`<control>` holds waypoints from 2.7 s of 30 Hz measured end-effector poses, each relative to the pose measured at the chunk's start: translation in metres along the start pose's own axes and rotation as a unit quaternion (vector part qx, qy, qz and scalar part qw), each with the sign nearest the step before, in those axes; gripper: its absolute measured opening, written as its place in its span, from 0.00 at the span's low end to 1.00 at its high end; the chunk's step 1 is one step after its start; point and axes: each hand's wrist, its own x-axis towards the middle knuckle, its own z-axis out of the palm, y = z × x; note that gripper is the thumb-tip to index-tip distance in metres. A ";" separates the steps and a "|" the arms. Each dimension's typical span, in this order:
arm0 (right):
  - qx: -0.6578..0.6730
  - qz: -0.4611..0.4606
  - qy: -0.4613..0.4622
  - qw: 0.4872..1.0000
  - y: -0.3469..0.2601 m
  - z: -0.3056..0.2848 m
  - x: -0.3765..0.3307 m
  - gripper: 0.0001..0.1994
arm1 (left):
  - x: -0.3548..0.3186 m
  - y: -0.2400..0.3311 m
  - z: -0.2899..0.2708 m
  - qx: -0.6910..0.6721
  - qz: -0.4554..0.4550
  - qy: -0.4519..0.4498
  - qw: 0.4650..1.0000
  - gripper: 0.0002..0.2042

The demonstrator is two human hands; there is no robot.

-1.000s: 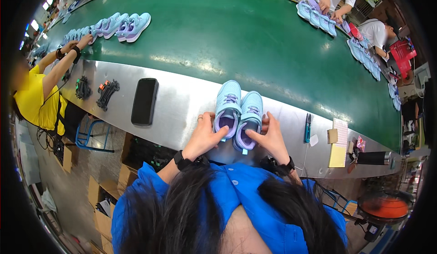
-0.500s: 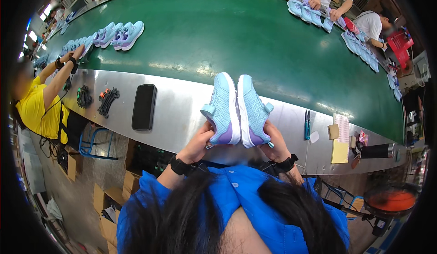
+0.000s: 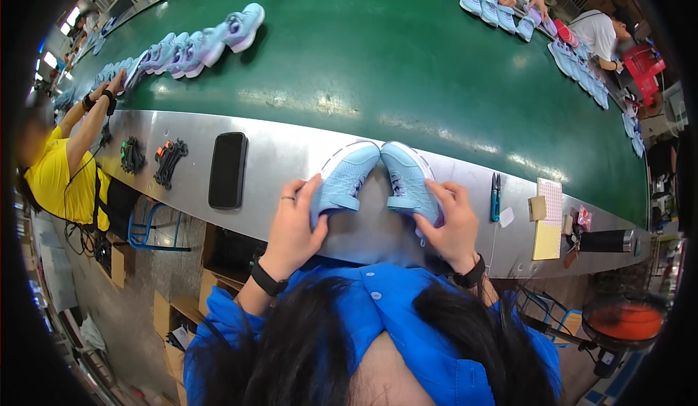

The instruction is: The person picks up pairs of light blue and purple sneakers from a green conveyor belt, opens the shoe openings to look inside, and places them back on the belt. This is repeated for multiple pairs throughout the clip.

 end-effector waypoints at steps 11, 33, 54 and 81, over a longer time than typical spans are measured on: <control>-0.050 0.002 0.013 0.999 -0.010 0.006 -0.003 0.32 | 0.001 -0.001 0.018 -0.031 -0.019 0.037 0.999 0.35; 0.131 0.100 0.000 0.986 0.015 0.019 0.000 0.09 | 0.004 0.031 0.034 -0.011 0.001 0.037 0.999 0.42; 0.139 0.104 0.001 0.985 0.024 0.038 0.000 0.07 | 0.183 -0.046 -0.057 0.264 0.016 0.221 0.939 0.25; 0.224 0.146 0.151 0.952 0.247 0.067 0.391 0.11 | 0.205 -0.021 0.155 -0.594 -0.152 -0.107 0.783 0.07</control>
